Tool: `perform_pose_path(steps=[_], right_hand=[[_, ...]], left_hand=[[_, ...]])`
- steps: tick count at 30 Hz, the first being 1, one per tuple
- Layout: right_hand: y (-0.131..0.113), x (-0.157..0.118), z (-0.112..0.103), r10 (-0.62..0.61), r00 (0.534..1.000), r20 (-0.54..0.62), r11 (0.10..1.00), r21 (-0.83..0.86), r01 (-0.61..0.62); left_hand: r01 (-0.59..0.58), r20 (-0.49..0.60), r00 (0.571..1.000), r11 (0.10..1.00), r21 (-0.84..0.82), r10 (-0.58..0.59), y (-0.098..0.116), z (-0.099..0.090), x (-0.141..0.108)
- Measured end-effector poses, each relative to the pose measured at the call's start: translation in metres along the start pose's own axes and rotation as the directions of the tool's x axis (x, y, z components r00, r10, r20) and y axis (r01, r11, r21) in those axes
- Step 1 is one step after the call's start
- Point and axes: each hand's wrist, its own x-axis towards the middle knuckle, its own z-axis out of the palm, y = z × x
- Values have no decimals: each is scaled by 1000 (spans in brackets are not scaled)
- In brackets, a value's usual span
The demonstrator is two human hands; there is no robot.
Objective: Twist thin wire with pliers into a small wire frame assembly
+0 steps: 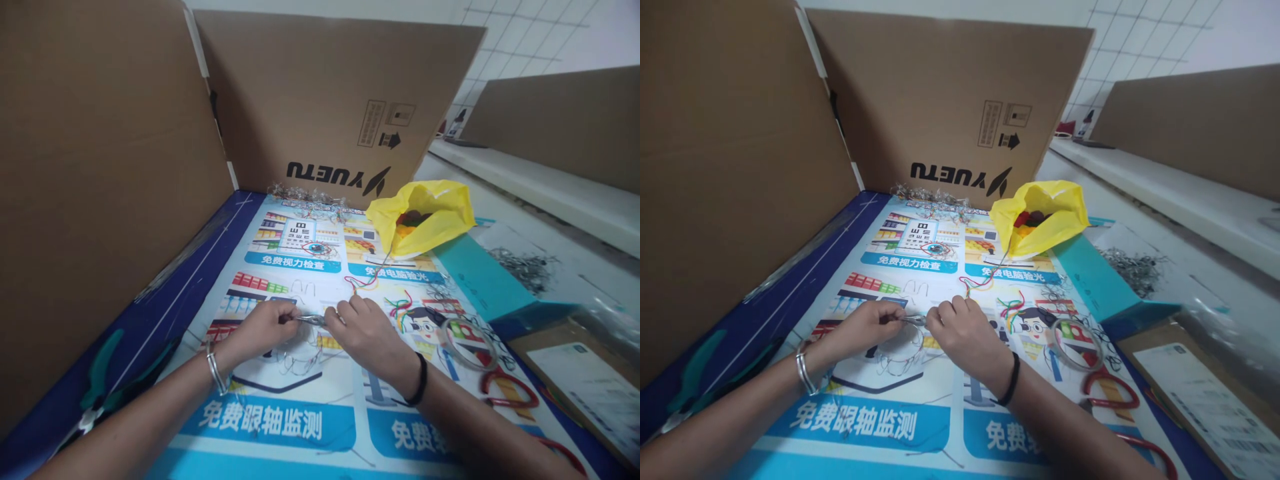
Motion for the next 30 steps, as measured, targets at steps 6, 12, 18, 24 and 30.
perform_pose_path(steps=[6, 12, 18, 24, 30], right_hand=[[5, 3, -5, -69, 997, 25, 996, -47, 70], [12, 9, -11, -143, 990, 17, 988, -53, 143], [19, 14, -17, -243, 970, 26, 966, -81, 244], [26, 17, -17, -311, 949, 52, 946, -83, 315], [31, 13, -11, -291, 953, 86, 954, -47, 296]], left_hand=[[-26, 4, 1000, 997, 72, 26, 1, -3, 1], [-47, 42, 998, 990, 134, 41, 4, -6, 1], [-82, 86, 994, 990, 117, 72, 4, -8, 1], [-109, 114, 988, 991, 83, 99, 1, -8, 1], [-117, 75, 990, 993, 24, 115, -5, -8, 1]])
